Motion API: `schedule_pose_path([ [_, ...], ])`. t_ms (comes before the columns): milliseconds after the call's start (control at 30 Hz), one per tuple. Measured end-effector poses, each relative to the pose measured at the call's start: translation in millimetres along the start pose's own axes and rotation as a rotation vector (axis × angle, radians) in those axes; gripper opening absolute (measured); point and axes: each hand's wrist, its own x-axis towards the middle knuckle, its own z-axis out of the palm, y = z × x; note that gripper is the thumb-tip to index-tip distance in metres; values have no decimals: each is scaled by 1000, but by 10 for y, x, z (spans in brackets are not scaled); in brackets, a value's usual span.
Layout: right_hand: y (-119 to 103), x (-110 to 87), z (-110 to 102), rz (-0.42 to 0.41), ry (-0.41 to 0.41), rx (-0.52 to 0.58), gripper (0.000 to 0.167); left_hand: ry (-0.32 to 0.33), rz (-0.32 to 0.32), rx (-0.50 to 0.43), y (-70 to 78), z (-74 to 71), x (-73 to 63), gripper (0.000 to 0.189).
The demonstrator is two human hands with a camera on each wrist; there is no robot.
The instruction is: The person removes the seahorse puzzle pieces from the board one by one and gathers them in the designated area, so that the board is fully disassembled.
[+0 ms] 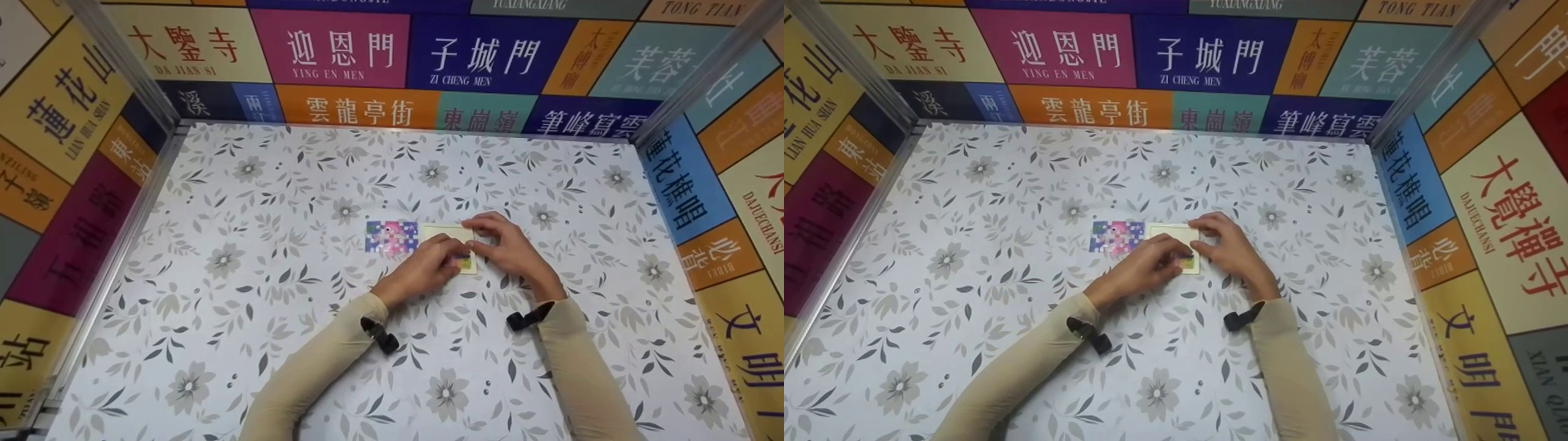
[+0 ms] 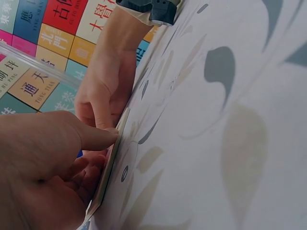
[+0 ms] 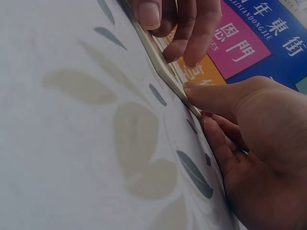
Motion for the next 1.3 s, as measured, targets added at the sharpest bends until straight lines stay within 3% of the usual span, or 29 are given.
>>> schedule_pose_path([
  [333,-24,2,10,39,-3,12,40,6,-79,-20,23,26,-21,50],
  [400,82,22,19,49,-6,11,41,2,-86,-14,24,31,-24,51],
  [567,362,70,25,51,-8,-5,42,-5,-86,7,23,33,-22,53],
  [1167,367,67,-2,38,-15,-12,41,45,-108,-44,16,56,-25,48],
  [1300,361,66,-1,36,-23,-14,42,44,-85,-46,3,55,-16,43],
])
